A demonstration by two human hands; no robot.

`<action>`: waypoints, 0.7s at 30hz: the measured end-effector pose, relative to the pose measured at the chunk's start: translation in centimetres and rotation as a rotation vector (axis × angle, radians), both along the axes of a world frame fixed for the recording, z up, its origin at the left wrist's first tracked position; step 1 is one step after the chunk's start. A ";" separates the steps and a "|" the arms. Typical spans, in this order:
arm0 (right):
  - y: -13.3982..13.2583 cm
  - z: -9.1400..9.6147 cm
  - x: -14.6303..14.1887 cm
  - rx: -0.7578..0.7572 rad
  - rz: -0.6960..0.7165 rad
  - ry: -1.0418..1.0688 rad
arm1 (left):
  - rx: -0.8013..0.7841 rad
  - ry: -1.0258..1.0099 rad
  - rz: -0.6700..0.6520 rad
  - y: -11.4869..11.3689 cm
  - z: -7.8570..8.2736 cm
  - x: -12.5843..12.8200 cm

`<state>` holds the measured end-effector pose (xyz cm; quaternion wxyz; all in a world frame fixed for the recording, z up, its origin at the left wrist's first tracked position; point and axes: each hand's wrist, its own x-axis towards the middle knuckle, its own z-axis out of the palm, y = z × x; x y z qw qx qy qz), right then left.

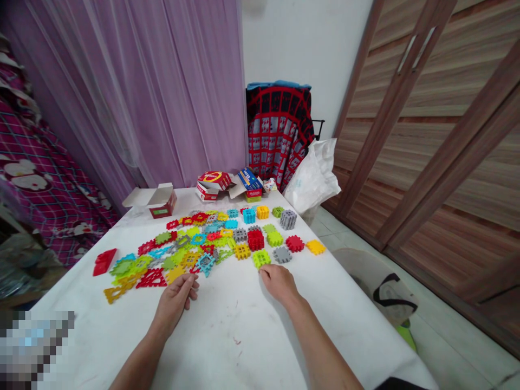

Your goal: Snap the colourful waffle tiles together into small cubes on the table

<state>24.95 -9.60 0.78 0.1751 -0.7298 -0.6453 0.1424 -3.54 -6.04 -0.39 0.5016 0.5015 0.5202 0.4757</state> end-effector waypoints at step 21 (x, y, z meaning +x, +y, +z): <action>0.2 -0.6 -2.6 0.311 -0.312 -0.284 | -0.008 -0.011 -0.010 -0.2 0.5 0.1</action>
